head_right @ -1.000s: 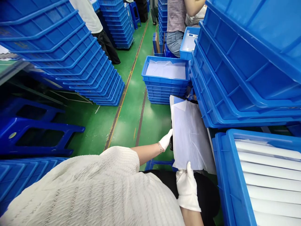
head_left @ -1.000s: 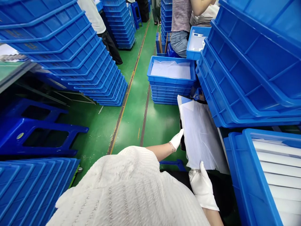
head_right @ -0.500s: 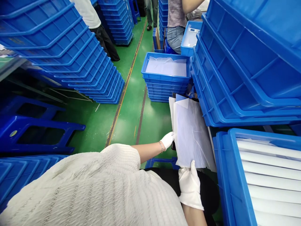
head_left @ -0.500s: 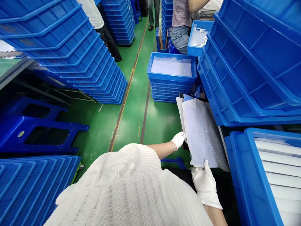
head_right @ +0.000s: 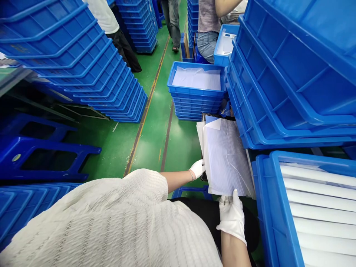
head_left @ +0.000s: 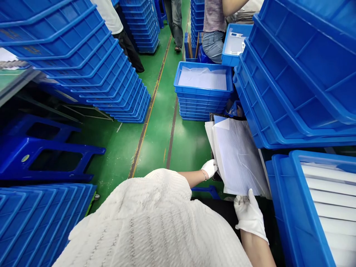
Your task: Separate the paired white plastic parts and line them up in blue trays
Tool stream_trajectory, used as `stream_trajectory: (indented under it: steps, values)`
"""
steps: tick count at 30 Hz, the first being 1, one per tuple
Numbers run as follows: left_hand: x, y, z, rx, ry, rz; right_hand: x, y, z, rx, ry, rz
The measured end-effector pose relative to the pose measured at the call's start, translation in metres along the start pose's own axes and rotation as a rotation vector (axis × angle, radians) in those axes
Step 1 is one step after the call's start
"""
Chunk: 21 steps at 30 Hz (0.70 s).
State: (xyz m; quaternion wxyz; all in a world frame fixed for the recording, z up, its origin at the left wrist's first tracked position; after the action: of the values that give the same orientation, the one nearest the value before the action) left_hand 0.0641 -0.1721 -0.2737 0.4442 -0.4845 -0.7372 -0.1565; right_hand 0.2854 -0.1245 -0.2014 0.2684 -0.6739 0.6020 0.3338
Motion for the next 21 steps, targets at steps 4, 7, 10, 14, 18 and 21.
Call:
stream_trajectory:
  steps: [4,7,10,14,18,21]
  values:
    - [-0.009,0.005,-0.009,-0.047,0.005,0.035,-0.007,0.002,0.011,0.018,0.01,0.019]
    - [-0.015,0.006,-0.014,-0.079,-0.005,0.047,-0.014,0.008,0.018,0.003,0.026,0.03]
    - [-0.019,0.005,-0.017,-0.103,-0.017,0.058,-0.021,0.016,0.024,-0.021,0.048,0.034]
    - [-0.022,0.004,-0.021,-0.109,-0.043,0.079,-0.029,0.026,0.026,-0.028,0.045,0.032]
    - [-0.021,0.003,-0.024,-0.093,-0.056,0.083,-0.038,0.032,0.023,-0.028,0.029,0.028]
    - [-0.02,-0.004,-0.02,-0.053,-0.058,0.074,-0.045,0.033,0.015,-0.05,0.03,0.042]
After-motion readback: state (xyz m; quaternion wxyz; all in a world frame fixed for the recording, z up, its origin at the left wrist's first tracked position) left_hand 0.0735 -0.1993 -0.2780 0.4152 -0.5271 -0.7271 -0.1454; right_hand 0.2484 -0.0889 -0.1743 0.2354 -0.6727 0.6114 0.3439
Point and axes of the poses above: each hand's wrist, its own z-axis towards the middle knuckle, its own y-axis out of the palm, x = y × z, the point moved 3 cm from there along z, towards the middle knuckle, and after that the axes turned 6 degrees about -z, right-handed, at the moved point
